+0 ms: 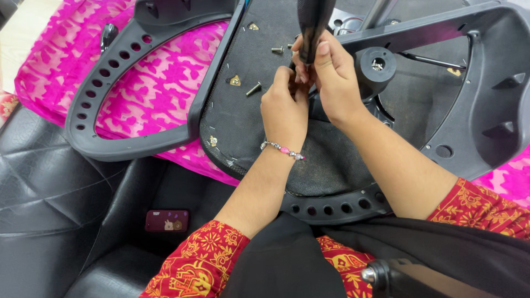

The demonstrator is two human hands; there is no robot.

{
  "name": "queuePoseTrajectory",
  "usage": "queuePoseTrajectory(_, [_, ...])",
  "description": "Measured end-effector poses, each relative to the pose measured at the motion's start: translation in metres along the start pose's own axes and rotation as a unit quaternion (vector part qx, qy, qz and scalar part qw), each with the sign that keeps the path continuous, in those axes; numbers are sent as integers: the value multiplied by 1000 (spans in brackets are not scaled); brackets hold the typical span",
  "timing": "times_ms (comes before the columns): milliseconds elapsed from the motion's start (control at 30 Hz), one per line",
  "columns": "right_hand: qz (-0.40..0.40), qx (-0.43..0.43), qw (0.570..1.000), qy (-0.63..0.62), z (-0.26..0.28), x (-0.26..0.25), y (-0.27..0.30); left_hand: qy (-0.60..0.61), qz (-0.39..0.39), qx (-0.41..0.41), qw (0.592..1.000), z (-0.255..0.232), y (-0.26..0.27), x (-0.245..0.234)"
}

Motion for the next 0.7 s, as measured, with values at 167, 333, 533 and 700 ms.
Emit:
queuePoseTrajectory(167, [31,-18,998,49,0,7,12,-6,-23,23,999,-3,1,-3])
queuePoseTrajectory(333, [-5,-29,999,22,-3,-2,6,-30,-6,8,1000,-1,-1,0])
queuePoseTrajectory(533, [16,-7,1000,2,-1,1,-1,-29,2,-14,999,-1,-2,0])
queuePoseTrajectory(700, [15,47,998,-50,-2,-1,-1,-25,1,-9,1000,0,-1,1])
Point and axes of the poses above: each hand's wrist, its own y-axis away from the middle knuckle, its own x-axis out of the palm, z = x × y, the point moved 6 cm from there along -y, towards the middle knuckle, and after that the axes turned 13 degrees about -x, right-handed, at the moved point
